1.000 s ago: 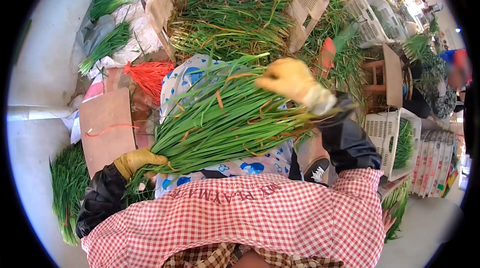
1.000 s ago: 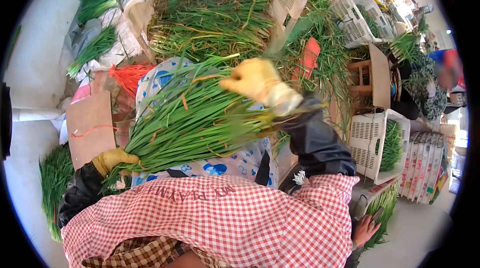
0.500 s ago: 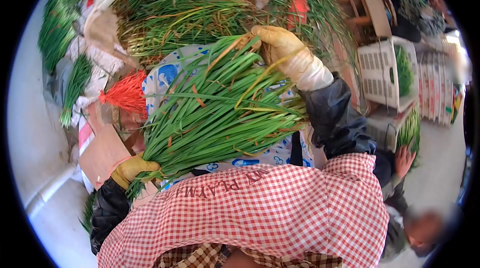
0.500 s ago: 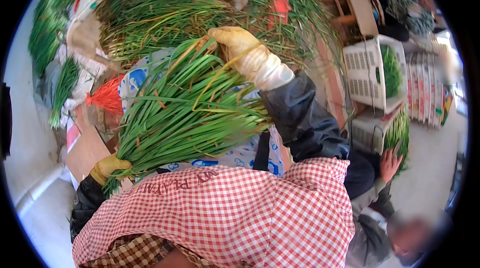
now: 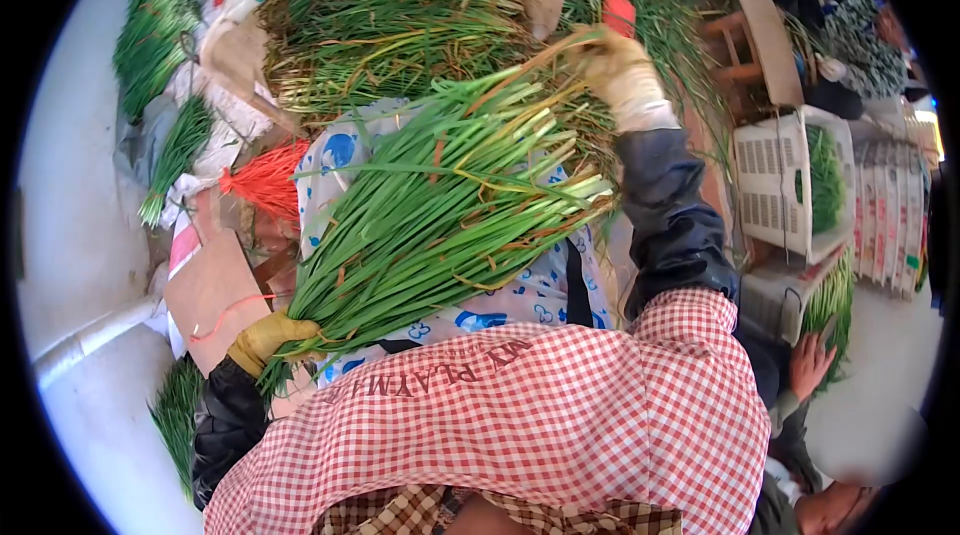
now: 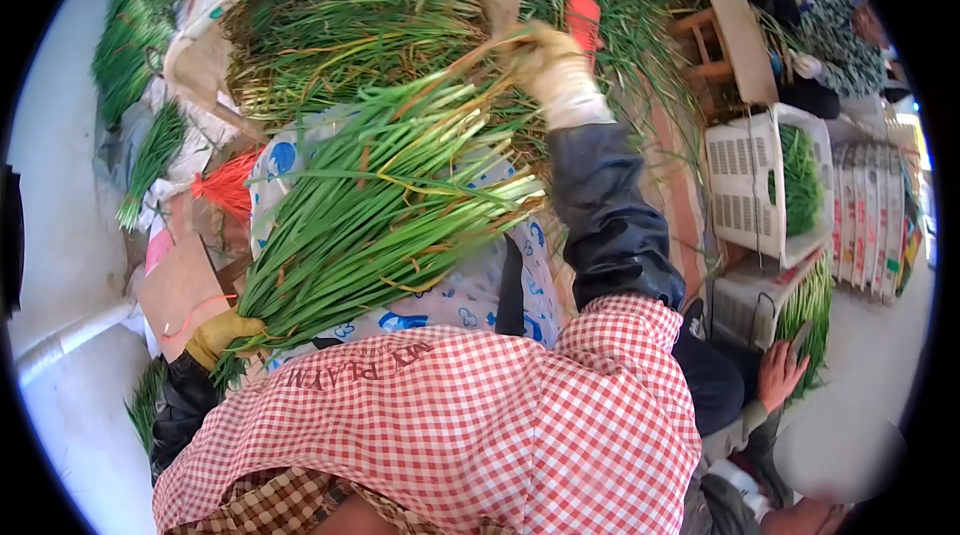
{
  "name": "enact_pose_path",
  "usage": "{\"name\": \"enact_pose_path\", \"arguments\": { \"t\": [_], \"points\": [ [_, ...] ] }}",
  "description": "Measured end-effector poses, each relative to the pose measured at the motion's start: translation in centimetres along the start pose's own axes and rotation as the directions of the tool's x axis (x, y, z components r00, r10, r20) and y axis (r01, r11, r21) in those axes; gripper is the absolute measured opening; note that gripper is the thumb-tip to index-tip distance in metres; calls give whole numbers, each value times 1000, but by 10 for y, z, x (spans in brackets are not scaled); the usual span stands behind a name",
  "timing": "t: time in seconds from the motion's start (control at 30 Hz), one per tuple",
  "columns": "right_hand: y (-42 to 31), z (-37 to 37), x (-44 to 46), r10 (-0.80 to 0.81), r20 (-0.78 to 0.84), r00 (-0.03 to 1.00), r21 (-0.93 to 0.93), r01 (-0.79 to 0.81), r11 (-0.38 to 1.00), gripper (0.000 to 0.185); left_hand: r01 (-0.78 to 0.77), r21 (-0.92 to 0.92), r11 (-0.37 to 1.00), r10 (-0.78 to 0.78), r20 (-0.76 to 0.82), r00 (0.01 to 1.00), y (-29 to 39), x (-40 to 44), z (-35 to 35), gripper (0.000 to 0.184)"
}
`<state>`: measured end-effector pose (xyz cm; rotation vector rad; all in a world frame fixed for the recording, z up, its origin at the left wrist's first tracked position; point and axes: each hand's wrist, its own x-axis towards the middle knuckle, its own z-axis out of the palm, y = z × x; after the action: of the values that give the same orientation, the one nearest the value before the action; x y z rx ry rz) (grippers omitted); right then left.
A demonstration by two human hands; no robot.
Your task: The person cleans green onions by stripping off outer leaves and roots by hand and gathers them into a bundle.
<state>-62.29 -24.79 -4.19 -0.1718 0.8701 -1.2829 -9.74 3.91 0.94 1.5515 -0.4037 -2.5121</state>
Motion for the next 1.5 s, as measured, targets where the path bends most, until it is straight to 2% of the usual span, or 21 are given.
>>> {"name": "enact_pose_path", "arguments": {
  "t": [0.03, 0.17, 0.2, 0.23, 0.27, 0.33, 0.4, 0.47, 0.53, 0.6, 0.7, 0.8, 0.83, 0.93, 1.03, 1.07, 1.13, 1.33, 1.4, 1.47, 1.5],
  "points": [
    [-16, -20, 4, 7, 18, 1000, 4, -7, 1000, 15, 6, -25, 1000, -6, 9, 1000, -1, -3, 5, 49],
    [-96, -149, 31, -465, -195, 863, -801, 134, 584, 20, 26, -45, 999, -25, 32, 999, -24, -7, -8, 49],
    [-112, -201, 38, -528, -141, 838, -989, -90, 120, 22, 37, -74, 997, -33, 56, 998, -24, -7, -4, 49],
    [-122, -258, 47, -424, 30, 905, -703, -282, -652, 24, 27, -41, 999, -27, 0, 1000, -22, -9, 2, 49],
    [-117, -319, 53, -157, 133, 979, -257, -119, -959, 27, 16, -35, 999, -16, -6, 1000, -18, -11, 4, 49],
    [-93, -363, 1, -117, 194, 974, -408, -28, -912, 30, 24, 10, 1000, -23, -35, 999, -13, -12, 7, 49],
    [-85, -242, -25, -189, -230, 955, -461, -278, -843, 36, -30, 35, 999, 30, -13, 999, -15, -6, -3, 53],
    [-68, -145, -45, -358, -87, 929, -702, -313, -640, 48, 2, 191, 982, 6, -44, 999, -4, -11, -3, 56],
    [-59, -54, -57, -275, 71, 959, -853, -84, -515, 49, -21, 167, 986, 29, -49, 998, 22, -22, 22, 58],
    [-32, -19, -38, -202, 386, 900, -917, 398, 21, 49, -10, 339, 941, 46, -99, 994, 33, -27, 30, 52],
    [18, 41, -34, 35, 661, 750, -749, 662, -33, 44, -9, 406, 914, 72, -138, 988, 35, -29, 33, 53],
    [47, 76, -38, 416, 523, 744, -607, 668, -432, 32, -5, 431, 902, 78, -151, 985, 35, -43, 48, 54],
    [54, 79, -42, 242, 722, 648, -527, 742, -415, 29, -32, 425, 904, 108, -157, 982, 35, -46, 54, 53],
    [27, 97, -64, 31, 860, 510, -499, 851, -167, 19, -146, 543, 827, 186, -19, 982, 35, -58, 20, 49],
    [-5, 131, -107, 6, 750, 662, -548, 615, 567, 14, -272, 741, 614, 561, -169, 810, 79, -90, -20, 47],
    [-7, 126, -97, -70, 721, 690, -659, 713, 239, 17, -211, 825, 525, 703, -280, 653, 103, -99, -18, 47],
    [-8, 126, -96, -134, 711, 690, -683, 724, 102, 21, -490, 831, 264, 964, -214, 157, 145, -86, 17, 46],
    [-32, 194, -167, 16, 795, 606, -603, 787, 130, 31, -597, 775, -209, 887, 407, 218, 218, -16, 179, 54],
    [-41, 185, -134, 148, 896, 418, -435, 766, 473, 38, -692, 722, -1, 824, 392, 408, 220, 25, 205, 38],
    [-73, 152, -138, 45, 734, 678, -647, 676, 353, 30, -883, 468, 40, 861, 432, 268, 225, 58, 218, 29],
    [-88, 135, -140, -7, 624, 782, -739, 593, 319, 27, -834, 465, 298, 916, 106, 386, 220, 60, 222, 29]
  ]
}}
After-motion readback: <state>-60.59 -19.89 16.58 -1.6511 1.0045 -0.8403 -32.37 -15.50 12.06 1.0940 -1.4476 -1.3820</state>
